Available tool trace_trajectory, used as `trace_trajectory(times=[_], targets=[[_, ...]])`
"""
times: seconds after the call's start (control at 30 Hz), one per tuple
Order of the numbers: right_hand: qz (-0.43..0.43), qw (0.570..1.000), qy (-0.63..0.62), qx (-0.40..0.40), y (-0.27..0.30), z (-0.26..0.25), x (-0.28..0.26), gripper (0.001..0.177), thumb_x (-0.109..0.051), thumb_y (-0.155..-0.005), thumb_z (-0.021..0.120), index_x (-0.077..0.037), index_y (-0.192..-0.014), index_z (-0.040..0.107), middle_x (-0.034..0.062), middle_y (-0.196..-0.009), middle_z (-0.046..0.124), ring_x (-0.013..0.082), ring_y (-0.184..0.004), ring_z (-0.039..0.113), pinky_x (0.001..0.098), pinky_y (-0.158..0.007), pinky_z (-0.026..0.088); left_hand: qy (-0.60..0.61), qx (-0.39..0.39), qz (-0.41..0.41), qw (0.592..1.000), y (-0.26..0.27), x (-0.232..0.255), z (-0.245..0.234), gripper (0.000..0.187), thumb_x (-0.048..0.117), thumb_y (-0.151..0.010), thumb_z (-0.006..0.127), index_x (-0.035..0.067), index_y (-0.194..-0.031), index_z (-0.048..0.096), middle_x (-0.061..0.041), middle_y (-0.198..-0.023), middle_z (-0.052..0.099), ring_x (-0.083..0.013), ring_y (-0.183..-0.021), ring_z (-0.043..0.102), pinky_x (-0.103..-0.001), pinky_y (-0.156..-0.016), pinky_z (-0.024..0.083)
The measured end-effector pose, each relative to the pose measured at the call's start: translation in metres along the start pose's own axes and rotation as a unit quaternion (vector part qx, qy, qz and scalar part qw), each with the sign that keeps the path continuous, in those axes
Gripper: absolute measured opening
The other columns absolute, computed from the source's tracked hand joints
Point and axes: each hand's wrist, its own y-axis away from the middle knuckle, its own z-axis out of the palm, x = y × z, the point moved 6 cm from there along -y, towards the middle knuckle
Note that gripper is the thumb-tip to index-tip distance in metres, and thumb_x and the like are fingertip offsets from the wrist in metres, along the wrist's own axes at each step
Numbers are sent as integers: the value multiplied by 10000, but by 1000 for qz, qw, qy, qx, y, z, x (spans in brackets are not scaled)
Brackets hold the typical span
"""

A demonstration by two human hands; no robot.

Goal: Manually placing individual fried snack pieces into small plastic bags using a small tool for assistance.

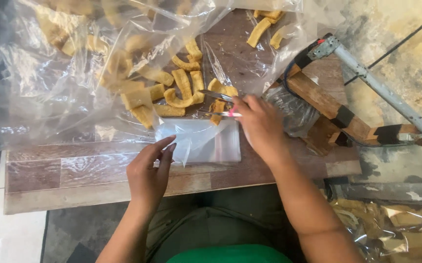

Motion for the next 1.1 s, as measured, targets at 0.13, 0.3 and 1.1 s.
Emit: trace_trajectory(times=[0.13,0.3,1.1], targets=[[-52,996,68,20,-15,27,-11,467,-265,-737,851,-238,-1184,719,-3,-942,597,216,-825,667,365,-776,515,-7,1,-4,1000,0,-4,-2,212,14,-924,739,99,-1112,788,-83,-737,735,-235,-605,712,-352,-633,570],[67,968,-238,-54,2,-37,8,352,-273,-900,753,-244,-1251,746,83,-939,644,348,-867,672,408,-775,516,19,-7,-38,999,-7,-12,2,214,-15,-946,688,69,-1122,777,-92,-718,729,-256,-626,726,-374,-658,584],[-72,989,70,-104,41,-80,-42,340,-248,-844,725,-285,-1181,696,-43,-998,608,193,-872,628,355,-758,476,66,-199,-122,970,-10,-31,73,283,227,-1024,563,123,-1214,744,-138,-589,696,-377,-679,716,-499,-685,543]])
